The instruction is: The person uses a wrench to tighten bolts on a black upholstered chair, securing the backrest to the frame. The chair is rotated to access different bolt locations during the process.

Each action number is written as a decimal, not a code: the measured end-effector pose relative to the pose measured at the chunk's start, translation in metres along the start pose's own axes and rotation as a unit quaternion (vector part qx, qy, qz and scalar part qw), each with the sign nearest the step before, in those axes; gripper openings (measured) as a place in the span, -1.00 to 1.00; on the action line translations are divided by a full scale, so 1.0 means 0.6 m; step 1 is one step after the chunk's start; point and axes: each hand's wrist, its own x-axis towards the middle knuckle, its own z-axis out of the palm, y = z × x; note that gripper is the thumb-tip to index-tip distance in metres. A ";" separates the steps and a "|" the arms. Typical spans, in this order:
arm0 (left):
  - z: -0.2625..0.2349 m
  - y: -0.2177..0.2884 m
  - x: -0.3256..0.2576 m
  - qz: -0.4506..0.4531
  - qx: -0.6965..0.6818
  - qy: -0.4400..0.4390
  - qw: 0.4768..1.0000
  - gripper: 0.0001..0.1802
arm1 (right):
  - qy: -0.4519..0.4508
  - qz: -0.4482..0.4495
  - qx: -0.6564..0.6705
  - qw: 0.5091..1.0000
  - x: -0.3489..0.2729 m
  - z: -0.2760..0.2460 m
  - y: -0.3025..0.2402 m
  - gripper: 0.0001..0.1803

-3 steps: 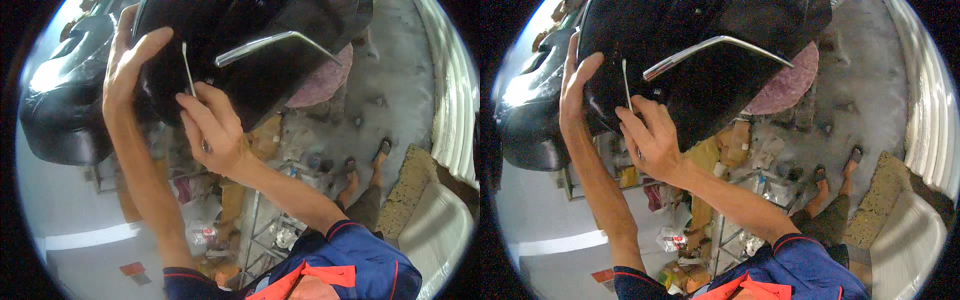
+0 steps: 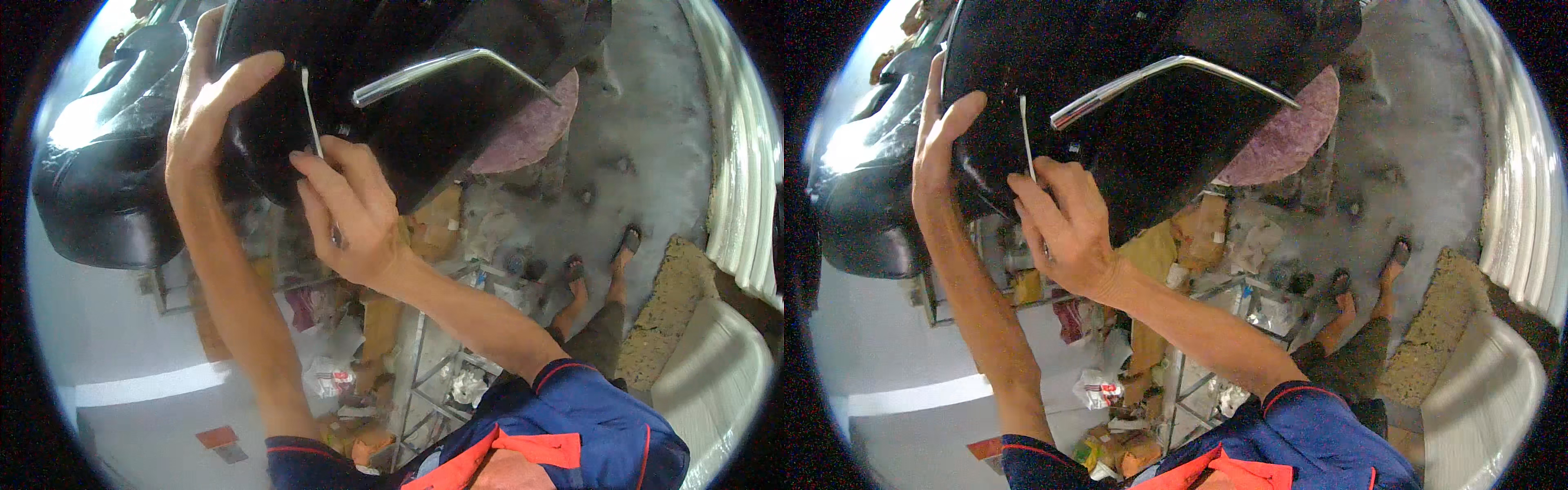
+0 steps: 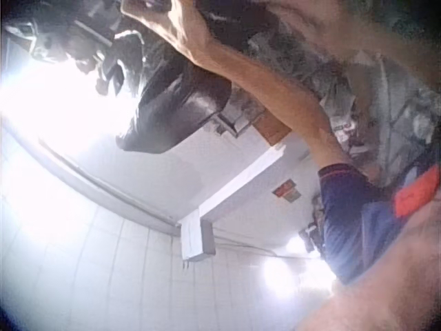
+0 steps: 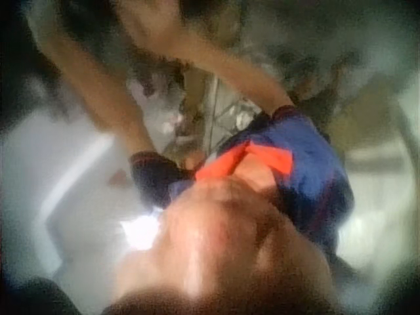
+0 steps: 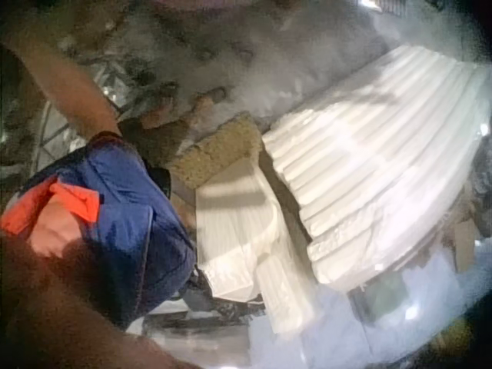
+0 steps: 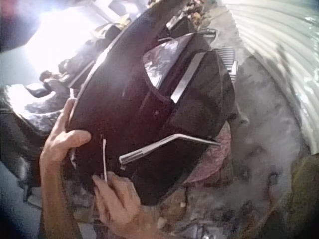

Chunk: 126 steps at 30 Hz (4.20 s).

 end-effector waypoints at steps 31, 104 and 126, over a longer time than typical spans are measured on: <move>-0.013 -0.025 0.028 -0.035 -0.181 0.005 0.983 -0.10 | -0.077 0.025 -0.044 0.996 0.094 -0.008 -0.058 -0.66; -0.052 -0.067 0.055 -0.136 -0.228 -0.025 0.964 -0.58 | -0.018 -0.085 -0.011 0.996 0.087 0.010 -0.005 -0.83; -0.025 -0.055 0.048 -0.031 -0.186 -0.018 0.982 0.12 | -0.029 0.104 -0.055 0.993 0.225 -0.051 -0.042 -0.76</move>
